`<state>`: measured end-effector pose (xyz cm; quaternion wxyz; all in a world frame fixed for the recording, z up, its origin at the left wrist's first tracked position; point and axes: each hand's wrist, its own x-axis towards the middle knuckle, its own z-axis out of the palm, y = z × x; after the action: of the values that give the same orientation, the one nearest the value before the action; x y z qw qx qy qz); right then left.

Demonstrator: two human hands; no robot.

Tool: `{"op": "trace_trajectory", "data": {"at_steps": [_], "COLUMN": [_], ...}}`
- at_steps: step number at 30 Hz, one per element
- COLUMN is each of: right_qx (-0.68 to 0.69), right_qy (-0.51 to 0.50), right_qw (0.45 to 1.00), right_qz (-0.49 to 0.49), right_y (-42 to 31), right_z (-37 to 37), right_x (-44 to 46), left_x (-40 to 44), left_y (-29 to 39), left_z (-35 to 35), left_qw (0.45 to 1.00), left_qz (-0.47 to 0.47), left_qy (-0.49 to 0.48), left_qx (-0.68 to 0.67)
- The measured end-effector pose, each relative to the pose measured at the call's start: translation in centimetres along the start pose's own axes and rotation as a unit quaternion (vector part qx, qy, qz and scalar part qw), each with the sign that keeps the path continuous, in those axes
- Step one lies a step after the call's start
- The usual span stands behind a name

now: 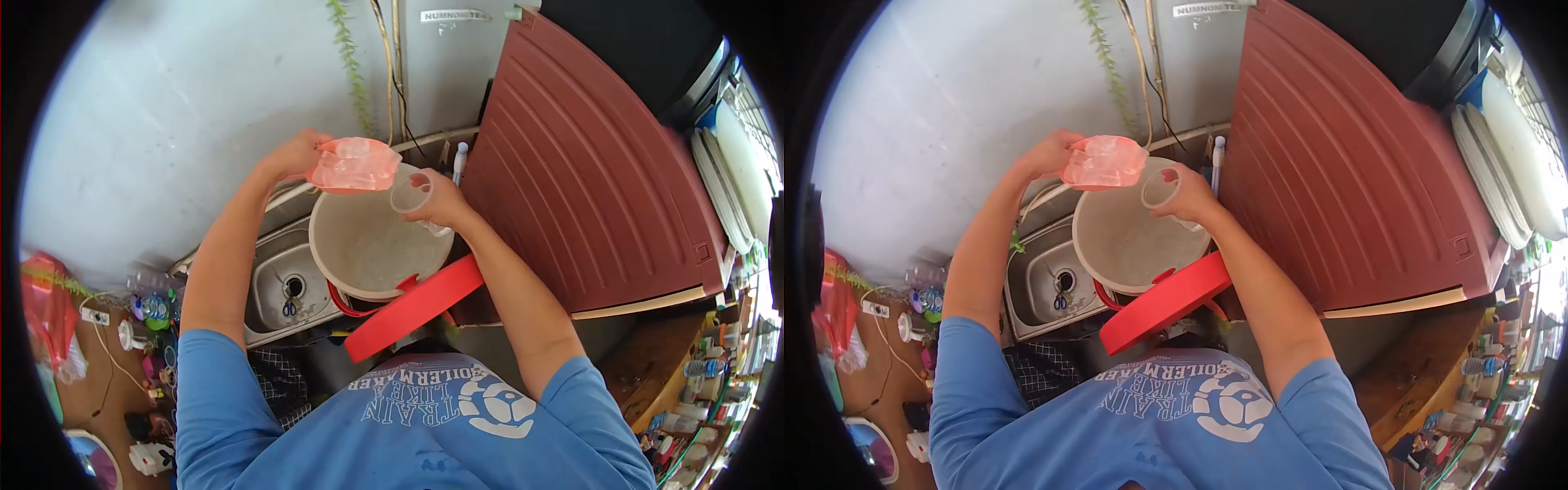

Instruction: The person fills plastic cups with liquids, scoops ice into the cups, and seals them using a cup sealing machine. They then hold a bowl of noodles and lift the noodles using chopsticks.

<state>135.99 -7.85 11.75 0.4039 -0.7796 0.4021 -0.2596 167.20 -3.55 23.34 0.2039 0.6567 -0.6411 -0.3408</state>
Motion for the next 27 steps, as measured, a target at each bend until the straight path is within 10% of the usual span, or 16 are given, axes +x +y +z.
{"op": "trace_trajectory", "data": {"at_steps": [9,22,27], "right_qx": [-0.021,0.240,0.255], "right_qy": [-0.028,-0.057,-0.043], "right_qw": [0.998,0.968,0.965], "right_qz": [-0.043,-0.054,-0.053], "right_y": [-0.6,-1.0,-0.3], "right_z": [4.1,3.9,2.7], "right_x": [3.3,3.5,3.1], "left_x": [0.2,-1.1,-3.2], "left_y": [2.3,9.4,7.4], "left_z": [0.6,0.7,-1.4], "left_qw": [0.920,0.831,0.827], "left_qz": [-0.057,0.072,0.047], "left_qy": [0.045,0.124,0.291], "left_qx": [0.386,0.537,0.478]}}
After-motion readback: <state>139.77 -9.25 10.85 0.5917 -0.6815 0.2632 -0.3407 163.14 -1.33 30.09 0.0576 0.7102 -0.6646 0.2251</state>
